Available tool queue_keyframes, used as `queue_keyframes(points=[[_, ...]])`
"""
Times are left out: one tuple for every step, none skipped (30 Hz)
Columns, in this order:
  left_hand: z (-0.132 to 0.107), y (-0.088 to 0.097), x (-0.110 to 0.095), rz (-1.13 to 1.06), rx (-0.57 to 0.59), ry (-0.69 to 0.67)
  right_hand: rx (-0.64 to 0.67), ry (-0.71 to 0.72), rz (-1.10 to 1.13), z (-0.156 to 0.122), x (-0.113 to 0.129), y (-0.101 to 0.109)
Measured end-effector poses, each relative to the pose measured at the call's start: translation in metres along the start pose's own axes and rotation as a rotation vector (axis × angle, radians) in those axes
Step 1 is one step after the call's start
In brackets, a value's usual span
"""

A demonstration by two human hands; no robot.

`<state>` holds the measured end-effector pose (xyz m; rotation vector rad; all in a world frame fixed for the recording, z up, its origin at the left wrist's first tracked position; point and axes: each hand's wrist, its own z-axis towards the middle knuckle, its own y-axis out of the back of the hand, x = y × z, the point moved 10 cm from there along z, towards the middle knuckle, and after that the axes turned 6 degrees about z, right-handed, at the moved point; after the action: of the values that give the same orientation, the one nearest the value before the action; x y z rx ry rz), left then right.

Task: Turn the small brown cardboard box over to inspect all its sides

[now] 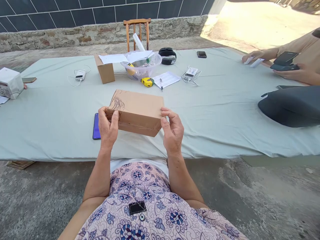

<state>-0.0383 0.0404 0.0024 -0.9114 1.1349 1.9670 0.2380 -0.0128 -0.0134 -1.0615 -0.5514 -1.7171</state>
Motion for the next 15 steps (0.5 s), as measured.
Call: queue_keyframes(points=[[0.0,0.0,0.0,-0.01,0.0,0.0,0.001,0.006,0.001,0.0,0.001,0.0],[0.001,-0.001,0.0,-0.019,0.003,-0.001,0.001,0.01,0.002,0.0,0.001,0.0],[0.002,-0.002,0.0,-0.03,0.01,-0.003,0.002,0.013,0.006,0.0,0.001,0.0],[0.002,-0.003,0.001,-0.045,0.021,-0.004,0.003,0.018,0.009,-0.001,0.002,-0.001],[0.003,-0.006,0.002,-0.061,0.038,0.002,0.003,0.027,0.011,-0.002,0.004,-0.001],[0.003,-0.009,0.004,-0.078,0.06,0.019,0.001,0.042,0.005,-0.003,0.006,-0.002],[0.004,-0.014,0.008,-0.092,0.085,0.05,-0.002,0.061,-0.011,-0.005,0.008,-0.004],[0.003,-0.018,0.011,-0.105,0.109,0.091,-0.005,0.085,-0.036,-0.007,0.012,-0.005],[0.002,-0.022,0.015,-0.118,0.127,0.136,-0.007,0.108,-0.066,-0.01,0.015,-0.007],[0.001,-0.026,0.018,-0.132,0.133,0.178,-0.005,0.13,-0.098,-0.013,0.019,-0.01],[0.0,-0.028,0.02,-0.15,0.125,0.212,-0.002,0.15,-0.126,-0.016,0.022,-0.014],[0.0,-0.029,0.022,-0.176,0.105,0.237,0.005,0.172,-0.147,-0.019,0.026,-0.017],[-0.001,-0.029,0.023,-0.211,0.079,0.261,0.016,0.197,-0.157,-0.022,0.029,-0.021],[-0.001,-0.028,0.025,-0.251,0.055,0.286,0.03,0.226,-0.158,-0.025,0.033,-0.024],[-0.001,-0.028,0.027,-0.289,0.037,0.315,0.046,0.255,-0.155,-0.027,0.037,-0.027]])
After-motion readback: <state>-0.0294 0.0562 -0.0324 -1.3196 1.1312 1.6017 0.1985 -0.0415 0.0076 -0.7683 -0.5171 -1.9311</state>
